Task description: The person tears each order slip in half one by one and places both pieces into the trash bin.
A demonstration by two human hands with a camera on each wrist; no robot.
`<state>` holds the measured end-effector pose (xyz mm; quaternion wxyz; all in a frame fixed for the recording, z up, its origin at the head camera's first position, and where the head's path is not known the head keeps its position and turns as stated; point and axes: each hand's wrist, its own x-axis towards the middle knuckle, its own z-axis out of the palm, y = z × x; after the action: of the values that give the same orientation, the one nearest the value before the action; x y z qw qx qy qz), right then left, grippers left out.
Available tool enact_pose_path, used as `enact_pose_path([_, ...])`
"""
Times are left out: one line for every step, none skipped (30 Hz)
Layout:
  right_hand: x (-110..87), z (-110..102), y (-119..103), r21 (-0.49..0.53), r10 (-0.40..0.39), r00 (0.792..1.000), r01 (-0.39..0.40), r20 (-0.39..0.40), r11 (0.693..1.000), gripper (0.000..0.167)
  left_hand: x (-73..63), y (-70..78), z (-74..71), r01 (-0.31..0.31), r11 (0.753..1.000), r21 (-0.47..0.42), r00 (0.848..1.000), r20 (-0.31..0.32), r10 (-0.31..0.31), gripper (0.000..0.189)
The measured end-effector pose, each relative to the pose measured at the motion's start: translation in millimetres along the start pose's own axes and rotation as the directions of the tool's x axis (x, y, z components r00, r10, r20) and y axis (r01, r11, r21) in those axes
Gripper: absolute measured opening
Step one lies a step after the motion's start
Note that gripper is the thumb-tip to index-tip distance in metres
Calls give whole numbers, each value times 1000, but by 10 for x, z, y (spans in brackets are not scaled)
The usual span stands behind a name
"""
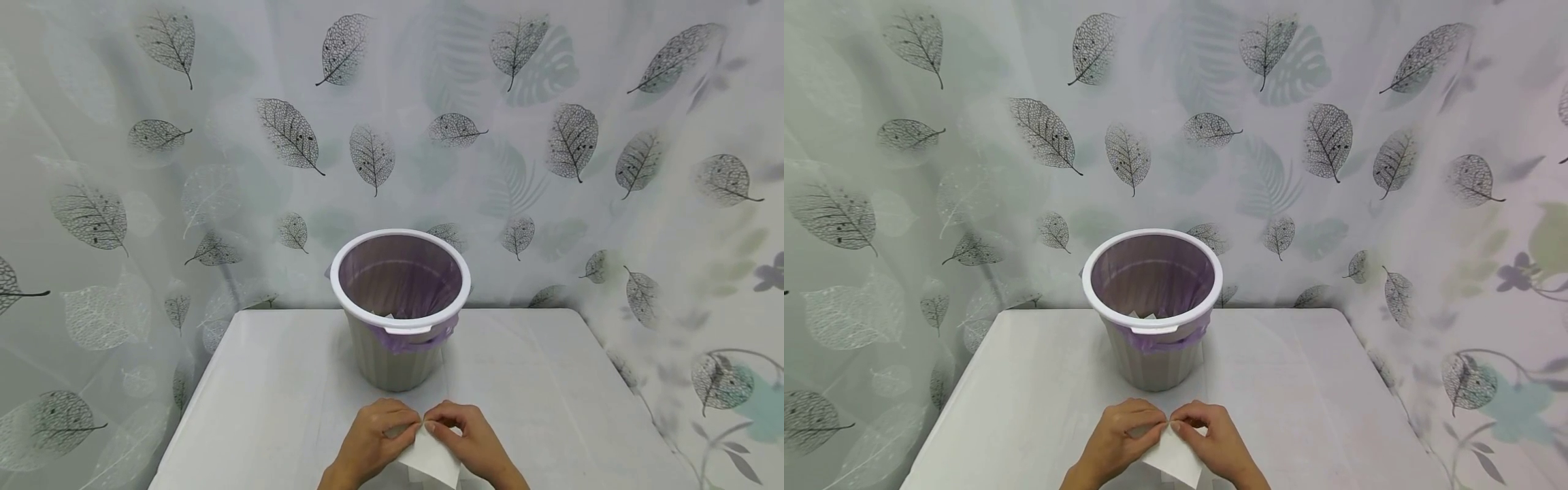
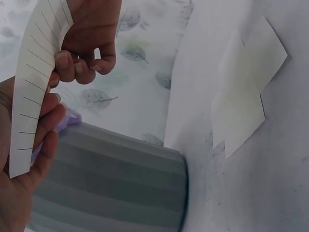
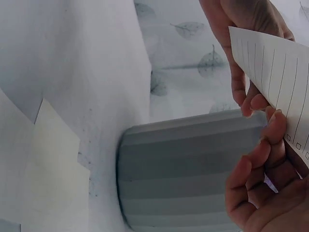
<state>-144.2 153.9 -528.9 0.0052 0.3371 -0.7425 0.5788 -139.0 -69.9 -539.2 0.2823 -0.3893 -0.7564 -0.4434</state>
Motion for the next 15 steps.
enact_pose_path([0, -3, -11, 20, 22, 1000, -23, 3, 1000, 18, -1, -2, 1, -5, 1000, 3, 1000, -4, 5, 12])
enact_pose_path([1, -5, -20, 33, 39, 999, -39, 6, 999, 18, -1, -3, 2, -9, 1000, 7, 1000, -7, 9, 11])
enact_pose_path([1, -7, -24, 40, 52, 999, -52, 6, 998, 17, 0, -4, 2, -12, 1000, 8, 1000, -9, 12, 9])
enact_pose_path([1, -6, -27, 40, 61, 998, -61, 4, 997, 16, 1, -4, 2, -15, 1000, 12, 1000, -10, 15, 8])
enact_pose_path([2, -6, -26, 34, 66, 998, -66, 0, 997, 15, 3, -3, 1, -17, 1000, 17, 1000, -12, 18, 6])
enact_pose_path([3, -4, -25, 25, 69, 998, -69, -6, 997, 15, 6, -1, 0, -20, 1000, 21, 1000, -12, 20, 4])
enact_pose_path([5, -2, -22, 16, 70, 997, -70, -12, 997, 14, 9, 2, -3, -22, 999, 25, 1000, -13, 23, 5])
enact_pose_path([7, 0, -17, 6, 68, 997, -68, -19, 998, 13, 13, 3, -5, -24, 999, 30, 1000, -15, 24, 5])
enact_pose_path([9, 3, -13, -2, 66, 998, -66, -24, 998, 13, 16, 5, -7, -25, 999, 33, 1000, -16, 26, 5])
enact_pose_path([12, 5, -8, -6, 62, 998, -62, -28, 998, 13, 19, 6, -9, -27, 999, 38, 999, -17, 28, 7])
enact_pose_path([15, 6, -4, -7, 59, 998, -59, -32, 998, 13, 21, 7, -11, -29, 999, 41, 999, -20, 30, 9])
enact_pose_path([18, 7, -1, -5, 57, 998, -57, -34, 998, 13, 21, 7, -12, -30, 999, 44, 999, -22, 31, 12])
enact_pose_path([21, 9, 1, -1, 55, 998, -55, -36, 999, 13, 22, 6, -13, -31, 998, 46, 999, -24, 32, 14])
enact_pose_path([23, 9, 3, 5, 51, 998, -51, -37, 999, 14, 21, 5, -13, -32, 998, 48, 999, -27, 34, 16])
enact_pose_path([25, 10, 1, 10, 48, 998, -48, -37, 999, 14, 19, 4, -14, -34, 998, 50, 999, -30, 35, 17])
